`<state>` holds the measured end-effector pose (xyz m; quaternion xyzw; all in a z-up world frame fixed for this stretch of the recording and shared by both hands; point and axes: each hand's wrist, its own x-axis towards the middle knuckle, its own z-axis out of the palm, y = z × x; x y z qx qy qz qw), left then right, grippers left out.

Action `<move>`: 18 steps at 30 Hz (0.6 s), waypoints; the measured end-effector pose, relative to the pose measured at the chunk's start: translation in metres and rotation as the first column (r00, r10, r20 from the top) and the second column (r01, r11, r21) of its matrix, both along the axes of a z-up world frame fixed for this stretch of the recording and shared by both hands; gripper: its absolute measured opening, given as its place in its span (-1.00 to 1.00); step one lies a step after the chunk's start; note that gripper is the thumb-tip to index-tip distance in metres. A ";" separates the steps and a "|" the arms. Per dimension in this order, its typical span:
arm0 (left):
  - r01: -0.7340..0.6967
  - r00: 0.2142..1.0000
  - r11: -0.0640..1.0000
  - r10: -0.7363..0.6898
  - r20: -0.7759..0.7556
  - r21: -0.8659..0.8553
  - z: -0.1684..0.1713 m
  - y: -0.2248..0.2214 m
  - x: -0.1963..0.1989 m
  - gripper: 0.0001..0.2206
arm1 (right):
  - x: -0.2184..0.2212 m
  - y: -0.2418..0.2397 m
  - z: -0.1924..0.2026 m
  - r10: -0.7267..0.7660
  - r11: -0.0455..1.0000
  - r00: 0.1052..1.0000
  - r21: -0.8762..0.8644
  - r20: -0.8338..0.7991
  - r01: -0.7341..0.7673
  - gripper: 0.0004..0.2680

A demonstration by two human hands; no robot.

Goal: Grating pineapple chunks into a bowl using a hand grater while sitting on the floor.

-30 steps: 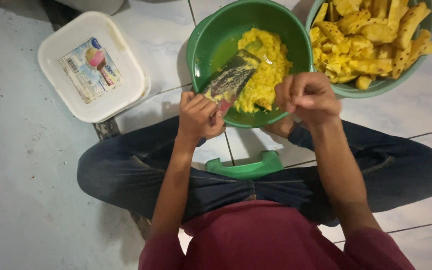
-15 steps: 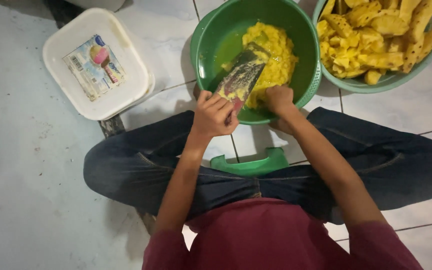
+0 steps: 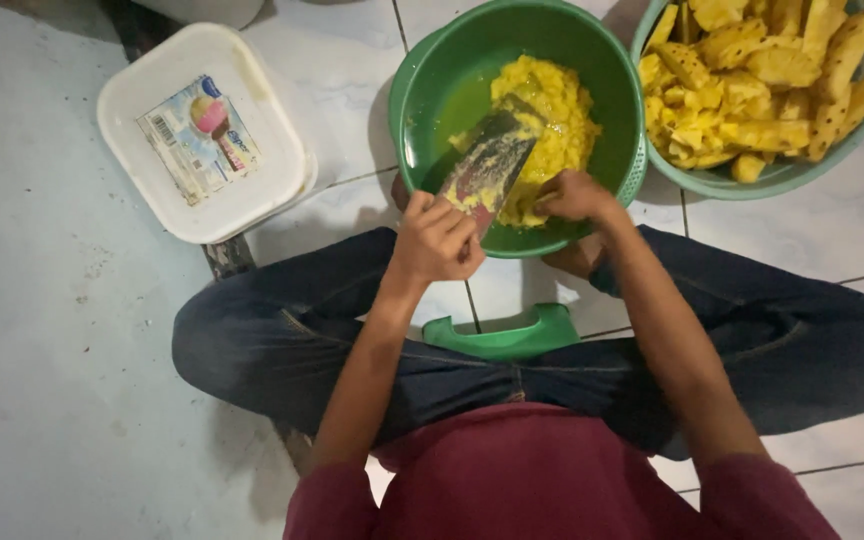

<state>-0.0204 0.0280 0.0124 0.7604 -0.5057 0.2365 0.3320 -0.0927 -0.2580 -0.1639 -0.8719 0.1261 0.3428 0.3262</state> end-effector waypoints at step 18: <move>0.102 0.995 0.994 -0.103 -0.008 -0.043 -0.007 0.001 -0.004 -0.82 | 0.028 0.056 0.065 -0.075 0.991 0.769 0.134 0.635 -0.014 -0.69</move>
